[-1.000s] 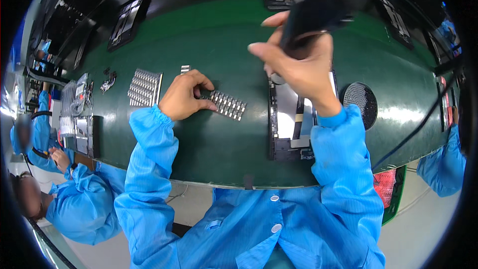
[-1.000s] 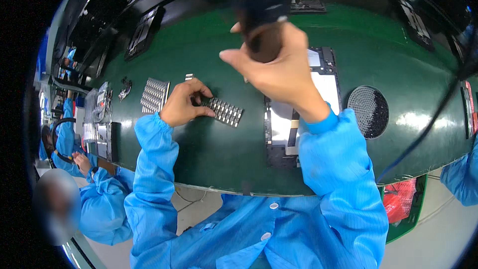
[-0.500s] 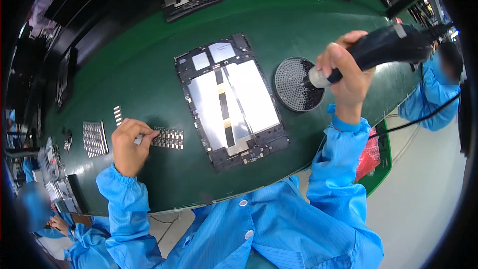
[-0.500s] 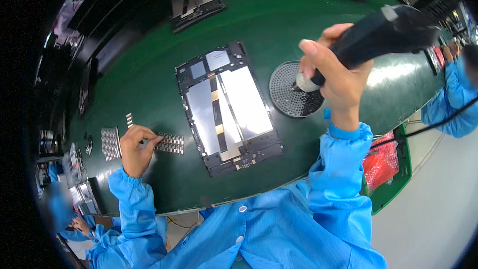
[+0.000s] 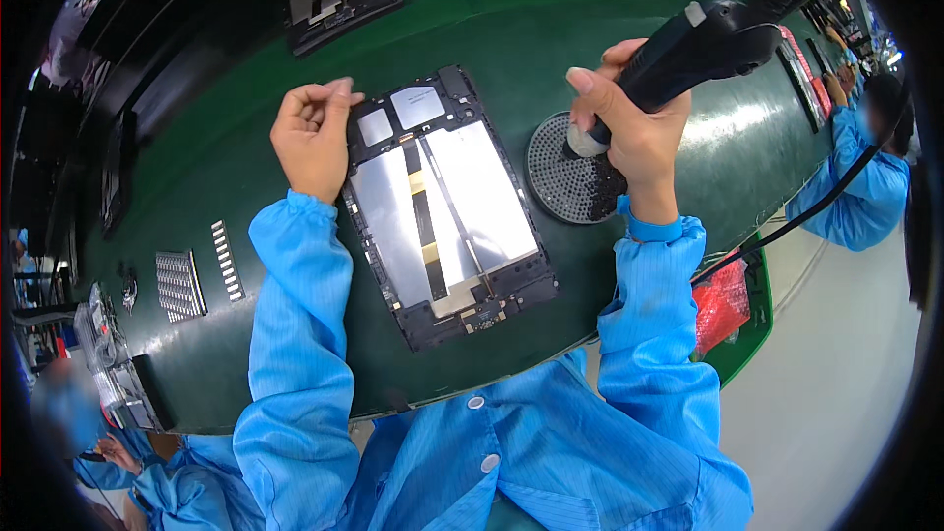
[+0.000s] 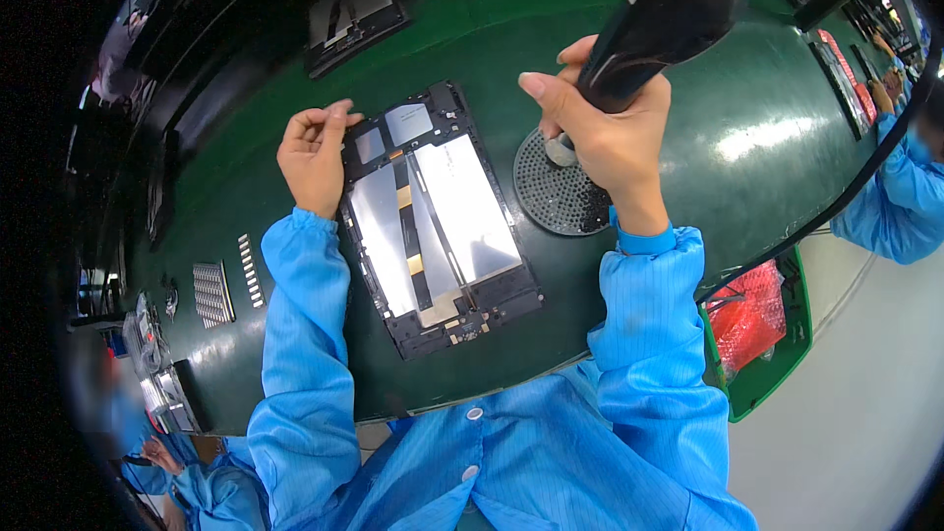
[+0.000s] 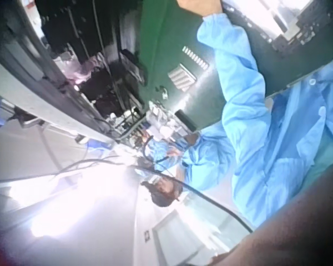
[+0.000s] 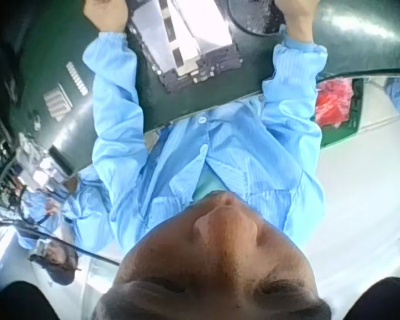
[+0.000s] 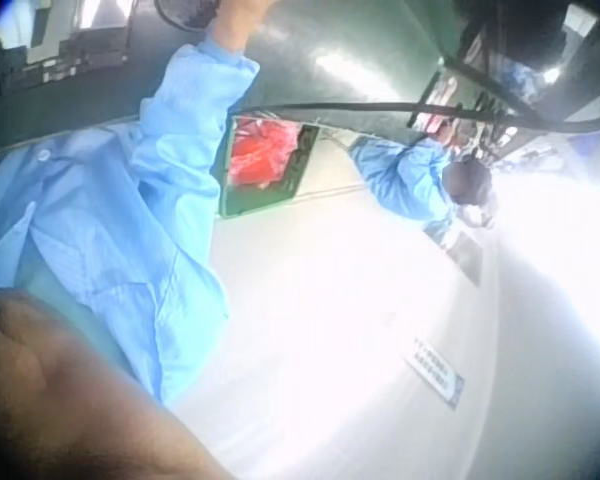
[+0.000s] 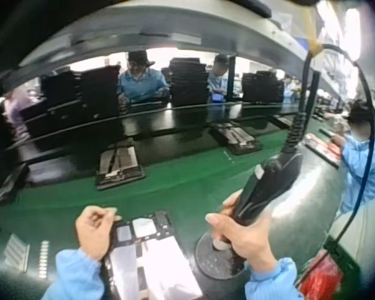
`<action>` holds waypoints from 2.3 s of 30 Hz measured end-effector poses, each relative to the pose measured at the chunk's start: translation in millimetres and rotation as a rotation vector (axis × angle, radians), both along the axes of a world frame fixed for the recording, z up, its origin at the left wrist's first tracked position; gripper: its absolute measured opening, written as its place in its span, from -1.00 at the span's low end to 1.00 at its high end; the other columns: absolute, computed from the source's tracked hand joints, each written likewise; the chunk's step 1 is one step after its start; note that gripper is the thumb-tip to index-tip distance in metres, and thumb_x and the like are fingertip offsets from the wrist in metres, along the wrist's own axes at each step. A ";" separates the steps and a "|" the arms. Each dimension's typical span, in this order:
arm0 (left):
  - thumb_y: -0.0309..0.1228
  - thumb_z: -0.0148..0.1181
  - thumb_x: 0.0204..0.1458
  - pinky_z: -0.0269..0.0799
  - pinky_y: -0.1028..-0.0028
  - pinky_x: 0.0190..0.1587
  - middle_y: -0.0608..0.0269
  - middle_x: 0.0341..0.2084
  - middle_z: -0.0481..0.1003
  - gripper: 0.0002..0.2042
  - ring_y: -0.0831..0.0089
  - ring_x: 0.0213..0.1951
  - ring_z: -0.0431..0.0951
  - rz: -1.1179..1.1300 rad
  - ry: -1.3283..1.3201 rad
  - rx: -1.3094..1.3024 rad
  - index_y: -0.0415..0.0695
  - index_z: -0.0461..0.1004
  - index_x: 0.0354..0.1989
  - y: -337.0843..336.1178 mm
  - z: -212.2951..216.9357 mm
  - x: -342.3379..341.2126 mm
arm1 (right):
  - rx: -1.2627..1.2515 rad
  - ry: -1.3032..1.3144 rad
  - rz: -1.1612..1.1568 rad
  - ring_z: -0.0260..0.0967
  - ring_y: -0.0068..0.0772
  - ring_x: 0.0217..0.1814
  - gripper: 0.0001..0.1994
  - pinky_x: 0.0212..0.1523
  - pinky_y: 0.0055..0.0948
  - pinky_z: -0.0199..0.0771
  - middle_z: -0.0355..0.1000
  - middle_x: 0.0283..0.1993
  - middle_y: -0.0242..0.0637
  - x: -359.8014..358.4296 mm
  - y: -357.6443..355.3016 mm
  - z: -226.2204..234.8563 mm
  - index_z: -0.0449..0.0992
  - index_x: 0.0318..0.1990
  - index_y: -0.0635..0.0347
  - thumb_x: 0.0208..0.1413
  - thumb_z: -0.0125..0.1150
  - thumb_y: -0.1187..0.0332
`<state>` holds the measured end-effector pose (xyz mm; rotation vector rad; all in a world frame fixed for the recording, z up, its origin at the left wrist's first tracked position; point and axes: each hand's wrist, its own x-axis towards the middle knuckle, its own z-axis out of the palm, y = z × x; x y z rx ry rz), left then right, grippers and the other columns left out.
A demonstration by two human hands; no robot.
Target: Assembling electronic components into tablet cases on a production line.
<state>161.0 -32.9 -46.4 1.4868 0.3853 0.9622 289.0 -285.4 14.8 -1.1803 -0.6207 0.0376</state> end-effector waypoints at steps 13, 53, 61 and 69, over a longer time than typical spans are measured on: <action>-0.64 0.25 -0.06 0.42 0.55 -0.18 0.12 -0.36 0.54 -0.91 0.50 -0.28 0.51 0.064 0.211 0.363 -0.28 0.43 -0.43 -32.3 21.5 -81.1 | -0.011 -0.038 -0.009 0.35 -0.57 -0.67 -0.74 -0.65 -0.60 0.30 0.41 -0.59 -0.34 0.4 -2.2 -0.8 0.41 -0.31 0.33 -0.16 0.38 0.61; -0.67 0.08 0.01 0.46 0.54 -0.41 0.09 -0.47 0.55 -0.83 0.48 -0.49 0.56 -0.021 0.404 0.074 -0.33 0.50 -0.22 -36.1 18.0 -130.1 | -0.095 -0.093 0.497 0.35 -0.62 -0.66 -0.71 -0.64 -0.67 0.30 0.38 -0.63 -0.32 -105.5 157.7 31.3 0.37 -0.29 0.36 -0.15 0.36 0.65; -0.79 -0.07 -0.07 0.49 0.51 -0.31 0.03 -0.26 0.54 -0.76 0.39 -0.39 0.58 -0.021 0.293 0.160 -0.39 0.49 -0.27 -32.3 13.1 -133.3 | -0.109 -0.120 0.520 0.31 -0.61 -0.61 -0.70 -0.57 -0.64 0.32 0.37 -0.59 -0.32 -116.2 155.2 27.4 0.35 -0.28 0.32 -0.15 0.33 0.68; -0.73 0.00 -0.10 0.52 0.43 -0.27 -0.03 -0.20 0.51 -0.76 0.23 -0.33 0.59 -0.034 0.303 0.232 -0.37 0.49 -0.22 -33.7 11.4 -130.6 | -0.090 -0.083 0.409 0.34 -0.59 -0.59 -0.69 -0.57 -0.62 0.34 0.39 -0.56 -0.32 -123.7 150.9 27.1 0.34 -0.25 0.31 -0.15 0.31 0.70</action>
